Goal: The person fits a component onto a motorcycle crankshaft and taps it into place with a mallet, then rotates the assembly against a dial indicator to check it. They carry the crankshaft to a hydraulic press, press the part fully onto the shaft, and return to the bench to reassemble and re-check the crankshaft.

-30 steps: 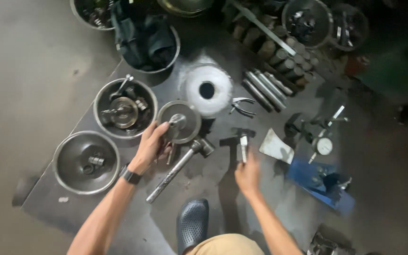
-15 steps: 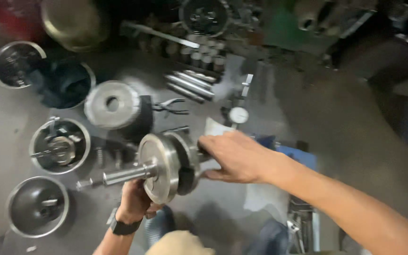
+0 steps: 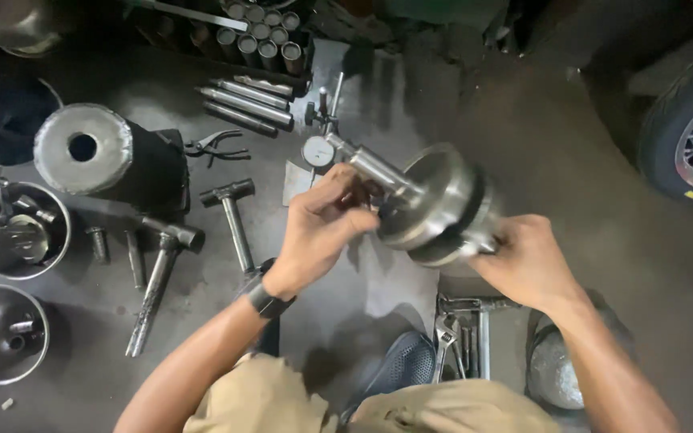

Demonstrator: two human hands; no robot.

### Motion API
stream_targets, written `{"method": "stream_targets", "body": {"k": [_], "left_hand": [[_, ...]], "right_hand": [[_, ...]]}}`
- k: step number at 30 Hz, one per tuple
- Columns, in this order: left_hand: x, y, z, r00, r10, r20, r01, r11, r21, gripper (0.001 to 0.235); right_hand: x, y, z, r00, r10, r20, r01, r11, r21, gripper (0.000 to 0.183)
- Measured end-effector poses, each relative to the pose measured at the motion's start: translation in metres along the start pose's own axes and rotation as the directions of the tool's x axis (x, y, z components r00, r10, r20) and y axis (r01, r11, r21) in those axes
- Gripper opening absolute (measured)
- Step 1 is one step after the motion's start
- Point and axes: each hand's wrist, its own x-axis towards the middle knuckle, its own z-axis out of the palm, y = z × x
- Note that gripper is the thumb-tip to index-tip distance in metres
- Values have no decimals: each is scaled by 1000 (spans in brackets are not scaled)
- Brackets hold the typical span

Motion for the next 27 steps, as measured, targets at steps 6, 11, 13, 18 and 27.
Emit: {"method": "stream_targets", "body": {"k": [6, 11, 13, 18, 27], "left_hand": [[-20, -100, -37, 876, -364, -316, 347, 931, -111, 20], [-44, -155, -54, 830, -427, -359, 385, 904, -186, 19], [-44, -165, -58, 818, -444, -365, 376, 894, -243, 19], [-49, -184, -61, 786, -477, -393, 407, 878, -252, 17], [-52, -202, -66, 743, -524, -417, 468, 852, -236, 17]], "right_hand": [[44, 22, 53, 981, -185, 58, 193, 940, -282, 28], [74, 31, 74, 987, -142, 71, 159, 906, -393, 30], [84, 33, 78, 991, -118, 63, 134, 903, -408, 31], [95, 38, 89, 995, -76, 57, 93, 902, -422, 38], [109, 61, 119, 995, -2, 104, 42, 921, -388, 32]]}}
